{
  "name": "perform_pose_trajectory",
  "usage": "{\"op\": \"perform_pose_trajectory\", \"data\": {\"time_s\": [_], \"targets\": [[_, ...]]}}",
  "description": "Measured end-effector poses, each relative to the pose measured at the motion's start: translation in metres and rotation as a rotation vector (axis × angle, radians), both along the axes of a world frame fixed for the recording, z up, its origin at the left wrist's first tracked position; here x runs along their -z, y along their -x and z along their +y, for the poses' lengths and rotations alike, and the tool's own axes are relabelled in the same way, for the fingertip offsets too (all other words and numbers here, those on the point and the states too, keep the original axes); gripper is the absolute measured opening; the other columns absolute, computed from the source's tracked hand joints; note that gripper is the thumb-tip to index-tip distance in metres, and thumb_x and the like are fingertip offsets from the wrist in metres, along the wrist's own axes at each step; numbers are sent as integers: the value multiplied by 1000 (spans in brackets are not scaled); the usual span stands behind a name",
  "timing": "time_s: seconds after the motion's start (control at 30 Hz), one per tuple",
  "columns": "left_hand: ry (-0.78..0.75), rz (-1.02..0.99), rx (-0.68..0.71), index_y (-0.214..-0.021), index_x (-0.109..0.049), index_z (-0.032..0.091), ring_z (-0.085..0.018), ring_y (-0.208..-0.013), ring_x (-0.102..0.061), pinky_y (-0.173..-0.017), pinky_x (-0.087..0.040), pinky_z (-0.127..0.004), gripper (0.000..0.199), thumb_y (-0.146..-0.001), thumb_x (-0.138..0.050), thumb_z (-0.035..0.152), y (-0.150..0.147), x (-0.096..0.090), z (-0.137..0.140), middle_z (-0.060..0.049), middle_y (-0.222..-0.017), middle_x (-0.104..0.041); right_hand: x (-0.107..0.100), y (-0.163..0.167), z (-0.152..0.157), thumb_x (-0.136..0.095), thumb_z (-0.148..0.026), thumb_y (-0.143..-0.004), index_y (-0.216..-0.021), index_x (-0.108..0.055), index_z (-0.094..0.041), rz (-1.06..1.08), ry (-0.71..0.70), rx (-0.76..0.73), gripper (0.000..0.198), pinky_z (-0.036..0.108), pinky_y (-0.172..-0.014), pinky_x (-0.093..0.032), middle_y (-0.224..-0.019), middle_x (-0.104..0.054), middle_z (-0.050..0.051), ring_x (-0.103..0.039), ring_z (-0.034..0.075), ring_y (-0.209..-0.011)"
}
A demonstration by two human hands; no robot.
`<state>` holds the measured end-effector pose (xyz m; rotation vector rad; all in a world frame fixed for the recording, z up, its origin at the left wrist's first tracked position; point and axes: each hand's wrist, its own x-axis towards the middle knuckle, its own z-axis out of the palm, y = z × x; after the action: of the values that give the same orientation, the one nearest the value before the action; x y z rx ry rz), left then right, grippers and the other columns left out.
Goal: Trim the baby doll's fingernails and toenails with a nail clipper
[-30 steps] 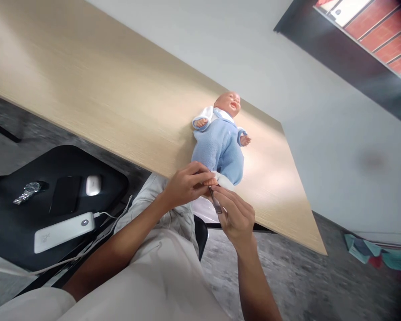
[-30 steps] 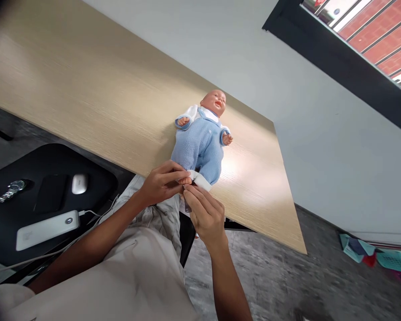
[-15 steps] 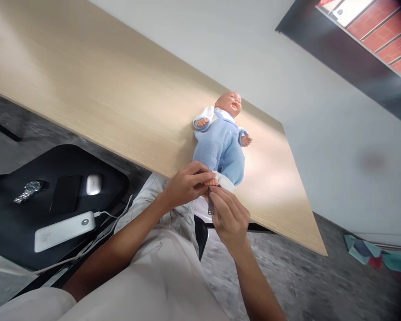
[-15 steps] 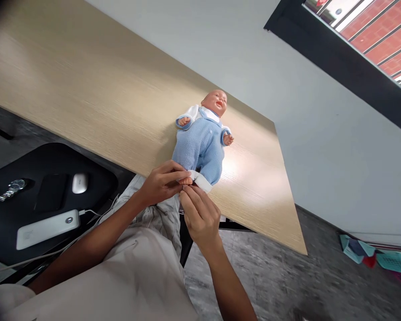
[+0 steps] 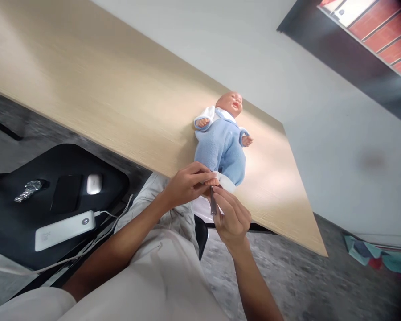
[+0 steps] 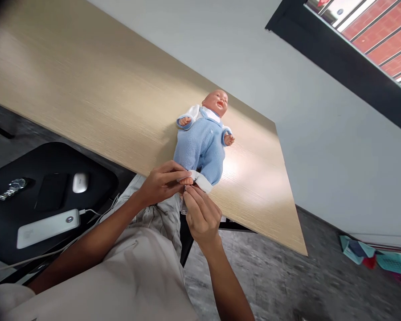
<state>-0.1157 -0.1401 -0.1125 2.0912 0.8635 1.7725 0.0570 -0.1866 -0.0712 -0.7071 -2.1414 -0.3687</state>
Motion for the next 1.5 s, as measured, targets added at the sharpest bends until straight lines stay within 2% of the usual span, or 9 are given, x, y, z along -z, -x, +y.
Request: {"op": "perform_pose_trajectory", "data": {"time_s": [0.37, 0.63, 0.77, 1.0, 1.5], "targets": [[-36, 6, 13, -118, -70, 19, -15, -93, -68, -82, -60, -28, 22, -97, -65, 16, 2, 2, 1, -6, -102, -71, -12, -7, 4, -60, 1, -93, -118, -68, -15, -151, 64, -69, 31, 38, -92, -65, -111, -77, 11, -74, 25, -109], [-33, -25, 28, -114, -71, 18, -15, -92, -70, -83, -61, -28, 20, -95, -67, 14, 2, 1, 2, -7, -101, -73, -14, -9, 6, -62, -1, -93, -116, -69, -14, -188, 40, -82, 27, 38, -89, -65, -111, -78, 12, -74, 27, -107], [-25, -50, 34, -110, -72, 18, -15, -91, -70, -82, -61, -27, 17, -94, -68, 14, 2, 2, 2, -7, -101, -73, -13, -7, 6, -63, 0, -93, -113, -69, -15, -170, 31, -84, 27, 36, -87, -65, -109, -78, 10, -75, 26, -106], [-25, -66, 36, -108, -72, 17, -16, -90, -71, -81, -61, -28, 15, -92, -71, 17, 2, 3, 3, -7, -100, -74, -7, -7, 8, -64, 0, -93, -111, -69, -11, -102, 0, -125, 22, 38, -83, -66, -106, -78, 15, -75, 28, -105], [-19, -82, 17, -105, -73, 18, -15, -87, -71, -78, -61, -26, 12, -94, -70, 21, 1, 1, 3, -7, -98, -73, 1, -6, 8, -62, -2, -93, -118, -68, -14, -63, -16, -99, 28, 38, -87, -67, -111, -78, 13, -74, 26, -109]]}}
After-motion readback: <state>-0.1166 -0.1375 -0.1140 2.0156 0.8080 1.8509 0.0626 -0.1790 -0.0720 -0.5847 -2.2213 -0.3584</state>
